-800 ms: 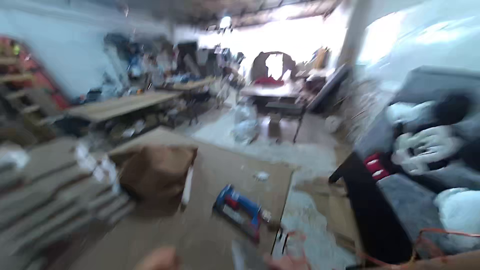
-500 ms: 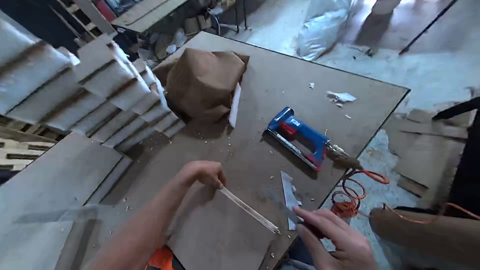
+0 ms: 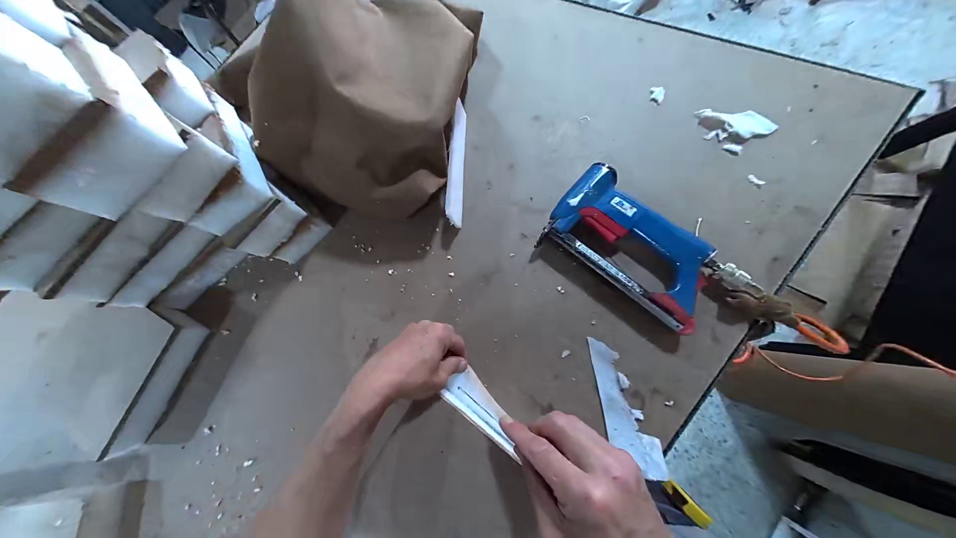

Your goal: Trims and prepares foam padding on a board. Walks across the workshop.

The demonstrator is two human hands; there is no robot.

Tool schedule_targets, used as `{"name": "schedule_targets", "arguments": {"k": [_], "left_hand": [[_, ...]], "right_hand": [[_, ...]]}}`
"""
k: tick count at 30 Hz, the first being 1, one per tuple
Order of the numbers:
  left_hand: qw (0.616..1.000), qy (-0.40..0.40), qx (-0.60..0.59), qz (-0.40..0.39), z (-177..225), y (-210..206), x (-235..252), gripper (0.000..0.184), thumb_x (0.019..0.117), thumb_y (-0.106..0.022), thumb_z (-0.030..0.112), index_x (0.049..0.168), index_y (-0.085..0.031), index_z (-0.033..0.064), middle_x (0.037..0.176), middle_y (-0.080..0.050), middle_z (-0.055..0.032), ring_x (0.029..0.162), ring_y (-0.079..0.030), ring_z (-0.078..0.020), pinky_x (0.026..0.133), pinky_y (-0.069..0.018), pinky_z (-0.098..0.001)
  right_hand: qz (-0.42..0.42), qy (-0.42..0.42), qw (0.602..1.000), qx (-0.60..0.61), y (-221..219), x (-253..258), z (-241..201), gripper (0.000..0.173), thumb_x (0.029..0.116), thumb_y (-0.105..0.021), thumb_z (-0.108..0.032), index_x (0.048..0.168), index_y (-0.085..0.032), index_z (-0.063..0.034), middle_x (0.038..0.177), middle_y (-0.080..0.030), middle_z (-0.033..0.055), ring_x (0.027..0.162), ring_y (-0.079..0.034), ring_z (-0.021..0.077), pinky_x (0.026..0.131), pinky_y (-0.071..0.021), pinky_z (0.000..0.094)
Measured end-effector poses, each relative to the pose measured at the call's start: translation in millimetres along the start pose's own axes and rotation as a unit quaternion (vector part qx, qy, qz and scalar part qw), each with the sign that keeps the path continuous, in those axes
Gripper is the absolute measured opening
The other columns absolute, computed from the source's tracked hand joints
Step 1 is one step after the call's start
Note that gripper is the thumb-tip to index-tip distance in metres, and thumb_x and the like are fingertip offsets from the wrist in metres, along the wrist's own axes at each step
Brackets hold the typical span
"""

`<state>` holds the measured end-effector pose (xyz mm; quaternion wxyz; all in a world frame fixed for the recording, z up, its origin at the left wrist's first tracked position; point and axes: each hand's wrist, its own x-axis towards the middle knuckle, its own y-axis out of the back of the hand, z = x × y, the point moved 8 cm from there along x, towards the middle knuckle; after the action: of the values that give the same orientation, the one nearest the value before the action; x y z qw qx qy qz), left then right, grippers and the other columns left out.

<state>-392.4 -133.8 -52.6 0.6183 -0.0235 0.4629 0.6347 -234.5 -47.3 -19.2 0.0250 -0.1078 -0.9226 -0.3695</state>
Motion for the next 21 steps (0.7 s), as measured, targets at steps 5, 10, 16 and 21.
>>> {"name": "schedule_targets", "arguments": {"k": [5, 10, 16, 21], "left_hand": [[0.992, -0.014, -0.079, 0.095, -17.4, -1.3, -3.6, 0.015, 0.0975, -0.066, 0.025, 0.095, -0.079, 0.018, 0.088, -0.07, 0.0051, 0.082, -0.066, -0.0063, 0.077, -0.0557, -0.0318], [0.998, -0.02, -0.034, 0.058, -12.5, 0.9, 4.9, 0.013, 0.0972, -0.067, 0.025, 0.094, -0.079, 0.0201, 0.085, -0.067, 0.006, 0.079, -0.064, -0.007, 0.073, -0.0549, -0.0324], [0.998, -0.023, -0.019, 0.06, -12.2, 0.8, 4.2, 0.018, 0.0994, -0.064, 0.026, 0.097, -0.08, 0.0195, 0.087, -0.067, 0.0043, 0.082, -0.064, -0.0081, 0.076, -0.0536, -0.0323], [0.998, -0.02, -0.021, 0.058, -13.3, -0.3, 4.7, 0.02, 0.1008, -0.061, 0.026, 0.098, -0.08, 0.0182, 0.088, -0.068, 0.0024, 0.084, -0.064, -0.0104, 0.078, -0.0529, -0.0336]], "right_hand": [[-0.048, -0.001, 0.998, -0.033, -28.2, 18.2, 8.5, 0.031, 0.0908, -0.064, -0.014, 0.12, -0.074, -0.0126, 0.091, -0.068, 0.0107, 0.076, -0.068, 0.0256, 0.057, -0.0555, 0.0376], [-0.06, 0.001, 0.997, -0.05, -45.0, 35.6, 8.2, 0.029, 0.0879, -0.064, -0.012, 0.114, -0.077, -0.0124, 0.088, -0.068, 0.0099, 0.074, -0.068, 0.0246, 0.057, -0.0558, 0.0369], [-0.068, 0.013, 0.997, -0.045, -52.3, 47.8, 4.6, 0.03, 0.0855, -0.065, -0.012, 0.113, -0.077, -0.0115, 0.086, -0.067, 0.0103, 0.073, -0.068, 0.0249, 0.057, -0.0557, 0.037], [-0.063, 0.017, 0.997, -0.042, -50.6, 44.1, 1.6, 0.03, 0.0872, -0.064, -0.013, 0.114, -0.077, -0.0112, 0.086, -0.067, 0.01, 0.072, -0.067, 0.0244, 0.057, -0.0552, 0.0365]]}}
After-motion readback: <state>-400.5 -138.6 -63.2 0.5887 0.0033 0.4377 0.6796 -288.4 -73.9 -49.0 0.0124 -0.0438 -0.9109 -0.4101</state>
